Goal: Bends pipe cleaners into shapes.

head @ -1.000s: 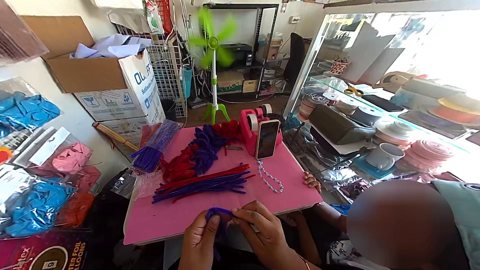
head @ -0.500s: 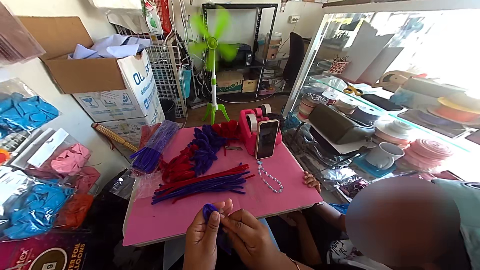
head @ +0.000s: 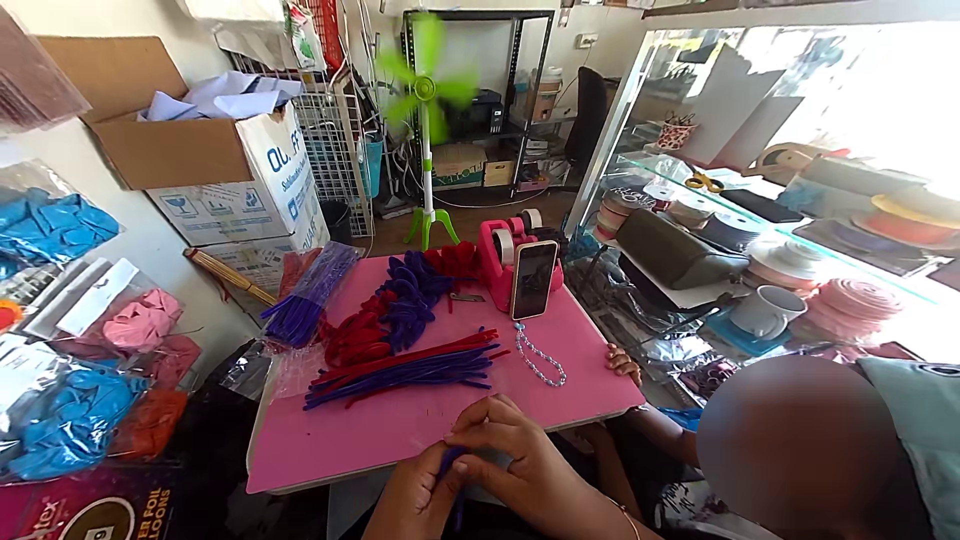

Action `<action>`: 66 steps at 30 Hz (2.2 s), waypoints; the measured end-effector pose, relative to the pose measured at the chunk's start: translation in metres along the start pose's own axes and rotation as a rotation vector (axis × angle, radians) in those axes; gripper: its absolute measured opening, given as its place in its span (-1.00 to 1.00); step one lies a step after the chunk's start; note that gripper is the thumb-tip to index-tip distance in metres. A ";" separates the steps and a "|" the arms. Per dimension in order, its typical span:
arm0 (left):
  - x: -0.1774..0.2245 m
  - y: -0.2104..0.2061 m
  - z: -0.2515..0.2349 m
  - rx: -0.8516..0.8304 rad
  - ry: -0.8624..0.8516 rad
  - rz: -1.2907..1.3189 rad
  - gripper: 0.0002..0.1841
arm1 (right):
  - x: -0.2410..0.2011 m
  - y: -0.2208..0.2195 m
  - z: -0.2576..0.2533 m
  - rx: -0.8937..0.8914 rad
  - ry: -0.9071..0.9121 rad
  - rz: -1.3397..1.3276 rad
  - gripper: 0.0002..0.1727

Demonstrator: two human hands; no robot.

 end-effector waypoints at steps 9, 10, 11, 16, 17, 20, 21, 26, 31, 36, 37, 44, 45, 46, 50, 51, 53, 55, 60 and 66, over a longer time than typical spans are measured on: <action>-0.005 -0.008 0.001 -0.140 0.029 -0.094 -0.73 | -0.008 -0.002 0.005 -0.007 0.059 0.124 -0.81; -0.004 -0.009 0.001 -0.162 0.026 -0.045 -0.73 | -0.008 -0.002 0.005 -0.006 0.059 0.133 -0.80; -0.003 -0.010 0.001 -0.184 0.018 0.006 -0.72 | -0.008 -0.002 0.005 -0.004 0.058 0.132 -0.79; -0.004 -0.019 0.002 -0.273 0.008 0.182 -0.67 | -0.011 0.005 0.004 0.063 0.064 0.079 -0.79; -0.005 -0.020 0.003 -0.286 0.021 0.197 -0.67 | -0.011 0.006 0.004 0.082 0.065 0.065 -0.80; -0.009 -0.021 0.004 -0.303 0.053 0.224 -0.67 | -0.011 0.011 0.003 0.147 0.067 0.020 -0.84; -0.010 -0.020 0.005 -0.296 0.057 0.240 -0.67 | -0.011 0.011 0.003 0.160 0.072 -0.005 -0.83; -0.006 -0.017 0.005 -0.249 0.027 0.379 -0.65 | -0.021 -0.016 0.008 -0.109 0.162 -0.174 -0.45; 0.004 -0.019 0.009 -0.304 -0.048 0.339 -0.77 | -0.019 -0.040 0.020 -0.249 0.127 -0.388 -0.49; -0.013 0.011 0.008 -0.207 -0.010 0.059 -0.46 | -0.009 -0.016 0.017 -0.073 0.100 -0.366 -0.53; -0.012 0.022 0.006 -0.126 -0.007 0.048 -0.38 | -0.007 -0.013 0.016 -0.060 0.090 -0.349 -0.53; 0.012 0.010 -0.013 -0.003 -0.070 0.344 -0.61 | -0.013 -0.032 0.009 -0.139 0.125 -0.298 -0.60; 0.012 0.009 -0.015 0.016 -0.064 0.387 -0.67 | -0.014 -0.032 0.008 -0.140 0.130 -0.282 -0.61; 0.012 0.008 -0.016 0.029 -0.059 0.408 -0.68 | -0.014 -0.032 0.009 -0.142 0.133 -0.267 -0.62; 0.009 0.004 -0.015 0.028 -0.021 0.441 -0.67 | -0.015 -0.034 0.011 -0.152 0.141 -0.248 -0.64; 0.008 0.003 -0.015 0.028 -0.007 0.446 -0.67 | -0.015 -0.036 0.012 -0.158 0.142 -0.246 -0.65; 0.007 0.004 -0.015 0.062 0.010 0.431 -0.67 | -0.016 -0.040 0.013 -0.164 0.146 -0.236 -0.64; 0.006 0.006 -0.014 0.105 0.026 0.428 -0.65 | -0.017 -0.042 0.013 -0.173 0.142 -0.236 -0.64; 0.003 0.021 -0.009 0.221 0.033 0.446 -0.61 | -0.016 -0.046 0.013 -0.215 0.116 -0.231 -0.65; 0.001 0.032 -0.005 0.301 0.075 0.407 -0.67 | -0.015 -0.051 0.018 -0.272 0.107 -0.267 -0.64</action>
Point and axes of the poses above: each hand's wrist, its own z-axis away from the middle knuckle, its own y-axis out of the back of the hand, x = y × z, the point moved 9 cm from there along -z, towards the middle knuckle, and after that the axes turned 5 degrees about y, right-handed, at the moved point
